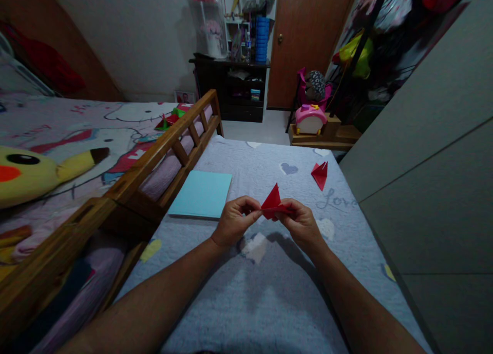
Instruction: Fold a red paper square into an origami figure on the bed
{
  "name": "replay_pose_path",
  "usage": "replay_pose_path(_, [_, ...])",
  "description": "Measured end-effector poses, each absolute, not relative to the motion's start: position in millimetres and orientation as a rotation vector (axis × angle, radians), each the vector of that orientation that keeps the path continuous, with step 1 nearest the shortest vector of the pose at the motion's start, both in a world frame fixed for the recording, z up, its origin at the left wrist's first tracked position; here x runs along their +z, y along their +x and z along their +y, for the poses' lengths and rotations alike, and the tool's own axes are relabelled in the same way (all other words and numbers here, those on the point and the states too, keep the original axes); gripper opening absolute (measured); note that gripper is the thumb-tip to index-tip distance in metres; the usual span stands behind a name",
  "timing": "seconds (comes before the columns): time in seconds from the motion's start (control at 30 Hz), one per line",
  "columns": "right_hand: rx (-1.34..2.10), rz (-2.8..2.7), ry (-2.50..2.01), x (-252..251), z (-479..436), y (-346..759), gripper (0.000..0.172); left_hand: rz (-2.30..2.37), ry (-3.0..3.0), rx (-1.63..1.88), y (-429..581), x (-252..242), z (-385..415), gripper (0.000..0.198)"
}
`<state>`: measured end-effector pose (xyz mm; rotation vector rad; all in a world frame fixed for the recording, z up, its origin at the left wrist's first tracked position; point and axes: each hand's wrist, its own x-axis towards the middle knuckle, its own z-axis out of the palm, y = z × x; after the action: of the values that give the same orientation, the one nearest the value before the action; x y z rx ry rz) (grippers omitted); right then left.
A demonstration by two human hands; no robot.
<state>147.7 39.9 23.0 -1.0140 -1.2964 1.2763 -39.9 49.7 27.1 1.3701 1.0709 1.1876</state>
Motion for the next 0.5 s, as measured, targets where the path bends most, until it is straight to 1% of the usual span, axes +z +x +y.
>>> replay_pose_path(0.17, [1.284, -1.32, -1.053, 25.0, 39.4, 148.3, 0.016, 1.027, 1.264, 1.213, -38.6, 28.9, 51.3, 0.023])
replay_pose_path(0.33, [1.304, -1.292, -1.061, 31.0, 36.8, 147.3, 0.016, 0.974, 1.184, 1.176, -38.3, 31.4, 52.1, 0.039])
replay_pose_path(0.47, [1.324, -1.258, -1.063, 31.1, 37.0, 146.4, 0.019, 0.975, 1.246, 1.111, -37.7, 29.1, 51.9, 0.058])
replay_pose_path(0.5, [1.323, -1.251, -1.062, 30.5, 37.4, 146.4, 0.019, 0.995, 1.272, 1.088, -37.4, 28.0, 51.7, 0.06])
